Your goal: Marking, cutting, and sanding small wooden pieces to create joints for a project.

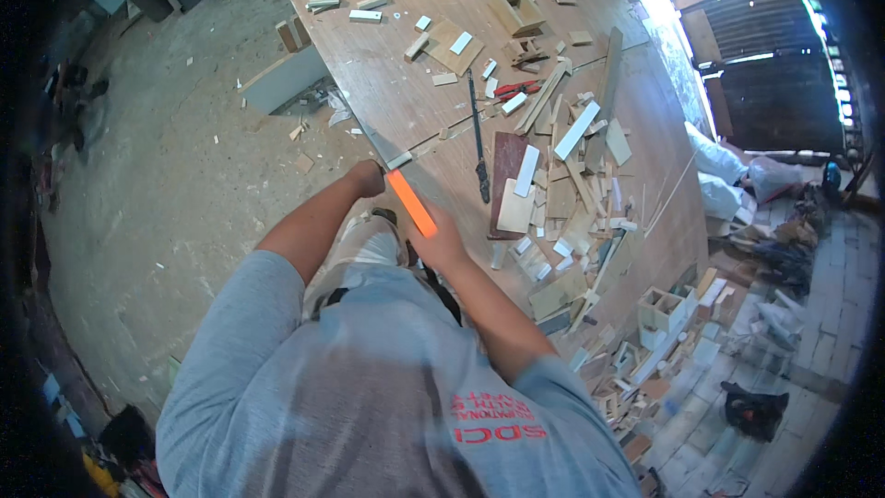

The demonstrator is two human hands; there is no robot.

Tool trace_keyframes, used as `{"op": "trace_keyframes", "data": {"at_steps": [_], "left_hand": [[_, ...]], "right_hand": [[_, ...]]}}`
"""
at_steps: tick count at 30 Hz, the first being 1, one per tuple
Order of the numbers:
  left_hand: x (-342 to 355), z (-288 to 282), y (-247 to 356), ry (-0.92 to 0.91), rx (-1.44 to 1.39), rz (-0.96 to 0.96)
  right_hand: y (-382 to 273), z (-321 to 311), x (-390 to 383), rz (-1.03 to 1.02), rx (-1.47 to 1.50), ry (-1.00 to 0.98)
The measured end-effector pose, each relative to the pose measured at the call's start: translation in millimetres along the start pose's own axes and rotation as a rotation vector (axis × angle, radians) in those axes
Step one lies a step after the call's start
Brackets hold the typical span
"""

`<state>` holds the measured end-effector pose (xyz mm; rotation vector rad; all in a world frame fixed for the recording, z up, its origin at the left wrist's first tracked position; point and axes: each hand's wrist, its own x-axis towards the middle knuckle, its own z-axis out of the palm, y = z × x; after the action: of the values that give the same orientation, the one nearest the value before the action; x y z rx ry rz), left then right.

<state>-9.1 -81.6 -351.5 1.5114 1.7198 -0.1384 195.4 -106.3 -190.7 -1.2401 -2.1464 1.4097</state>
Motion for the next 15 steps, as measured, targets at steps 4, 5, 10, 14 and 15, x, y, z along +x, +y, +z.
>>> {"op": "trace_keyframes", "data": {"at_steps": [4,5,10,14,15], "left_hand": [[23,34,-11,0.045,-0.033,0.048],[16,22,-3,0.010,0.004,0.033],[5,7,1,-0.040,0.069,-0.023],[2,-2,4,0.010,-0.034,-0.037],[-1,0,6,0.011,-0.128,-0.082]], "right_hand": [[-7,1,2,0.151,-0.005,-0.075],[0,-14,-16,0.222,-0.082,-0.134],[-56,-87,-115,0.042,-0.093,-0.143],[-15,-23,-28,0.108,-0.156,-0.080],[-4,-1,5,0.084,0.030,-0.028]]}}
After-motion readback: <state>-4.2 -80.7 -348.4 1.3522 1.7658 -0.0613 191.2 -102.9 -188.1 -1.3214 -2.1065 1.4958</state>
